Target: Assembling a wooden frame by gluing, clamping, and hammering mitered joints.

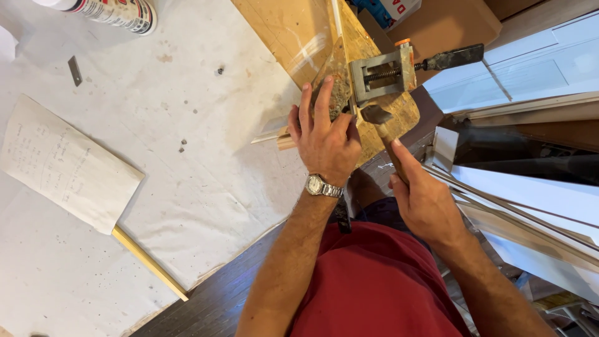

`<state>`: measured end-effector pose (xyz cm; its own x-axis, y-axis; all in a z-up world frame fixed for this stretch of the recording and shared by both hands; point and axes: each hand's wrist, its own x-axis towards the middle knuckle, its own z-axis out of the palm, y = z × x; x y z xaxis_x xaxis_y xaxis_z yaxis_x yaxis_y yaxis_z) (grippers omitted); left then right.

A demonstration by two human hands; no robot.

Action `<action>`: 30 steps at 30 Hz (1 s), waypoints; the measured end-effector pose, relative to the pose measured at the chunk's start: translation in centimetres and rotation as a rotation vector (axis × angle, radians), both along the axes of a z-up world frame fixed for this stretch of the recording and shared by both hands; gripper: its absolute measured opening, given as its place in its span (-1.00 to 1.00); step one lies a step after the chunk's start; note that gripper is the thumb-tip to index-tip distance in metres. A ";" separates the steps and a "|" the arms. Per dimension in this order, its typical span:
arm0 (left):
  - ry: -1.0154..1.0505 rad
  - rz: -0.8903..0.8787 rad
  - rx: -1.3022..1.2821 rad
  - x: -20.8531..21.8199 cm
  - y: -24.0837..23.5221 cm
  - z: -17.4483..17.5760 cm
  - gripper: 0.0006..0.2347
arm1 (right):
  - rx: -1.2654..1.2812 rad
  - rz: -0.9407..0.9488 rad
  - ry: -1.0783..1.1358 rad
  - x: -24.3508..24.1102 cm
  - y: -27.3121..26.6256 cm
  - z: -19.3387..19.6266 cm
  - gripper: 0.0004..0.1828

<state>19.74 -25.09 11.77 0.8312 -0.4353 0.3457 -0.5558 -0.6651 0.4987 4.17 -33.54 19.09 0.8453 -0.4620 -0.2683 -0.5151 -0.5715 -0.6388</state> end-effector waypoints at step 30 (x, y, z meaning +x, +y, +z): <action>0.324 -0.491 -0.545 -0.7 2.5 7.3 -0.80 | 0.008 -0.104 0.352 -5.8 0.4 -2.0 -0.59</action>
<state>19.00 -22.63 19.06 0.6840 -0.6169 0.3894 -0.4936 0.0017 0.8697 -1.58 -33.09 17.11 0.6494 -0.5371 -0.5383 -0.7590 -0.5006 -0.4163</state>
